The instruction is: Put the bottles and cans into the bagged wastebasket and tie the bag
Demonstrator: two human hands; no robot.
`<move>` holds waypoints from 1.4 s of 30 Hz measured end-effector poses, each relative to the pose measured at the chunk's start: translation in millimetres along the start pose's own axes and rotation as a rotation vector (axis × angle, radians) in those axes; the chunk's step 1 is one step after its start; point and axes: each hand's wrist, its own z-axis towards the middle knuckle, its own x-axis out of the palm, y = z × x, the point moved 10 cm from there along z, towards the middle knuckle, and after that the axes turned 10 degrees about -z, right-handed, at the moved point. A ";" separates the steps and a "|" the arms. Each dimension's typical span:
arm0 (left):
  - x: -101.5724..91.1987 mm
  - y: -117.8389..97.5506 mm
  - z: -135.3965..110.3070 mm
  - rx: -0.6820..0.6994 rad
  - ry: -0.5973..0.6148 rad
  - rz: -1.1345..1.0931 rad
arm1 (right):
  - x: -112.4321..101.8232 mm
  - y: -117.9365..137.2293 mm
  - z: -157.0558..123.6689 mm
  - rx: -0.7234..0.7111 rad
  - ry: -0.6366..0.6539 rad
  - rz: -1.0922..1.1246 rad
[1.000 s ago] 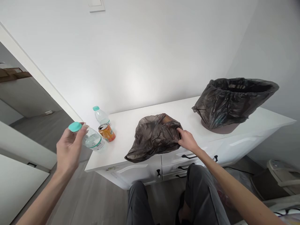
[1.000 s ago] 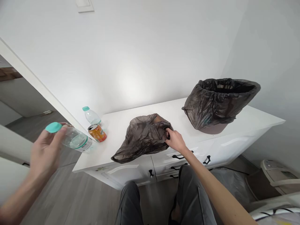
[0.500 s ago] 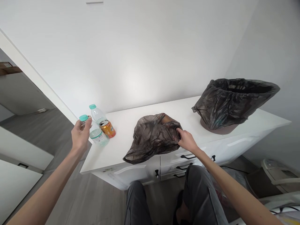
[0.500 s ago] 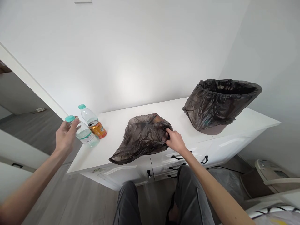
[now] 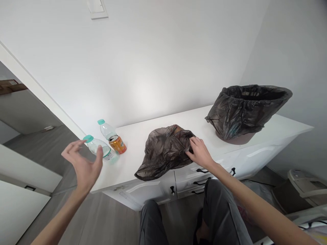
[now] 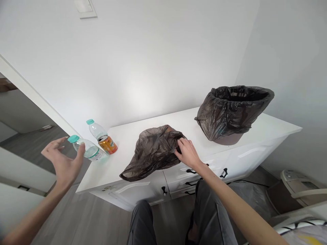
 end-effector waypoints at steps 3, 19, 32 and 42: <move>17.5 -74.8 -27.4 0.288 0.162 -0.113 | -5.1 24.0 1.0 -0.070 -0.054 -0.008; 162.1 -170.7 -146.4 0.455 0.924 -0.479 | 28.2 32.3 81.0 0.129 0.372 -0.258; 258.9 -116.9 -93.4 0.250 0.848 -0.279 | -13.2 12.1 64.1 0.198 0.430 -0.253; 229.0 -191.7 -104.8 0.468 0.832 -0.461 | -74.9 30.1 22.3 0.086 0.387 0.851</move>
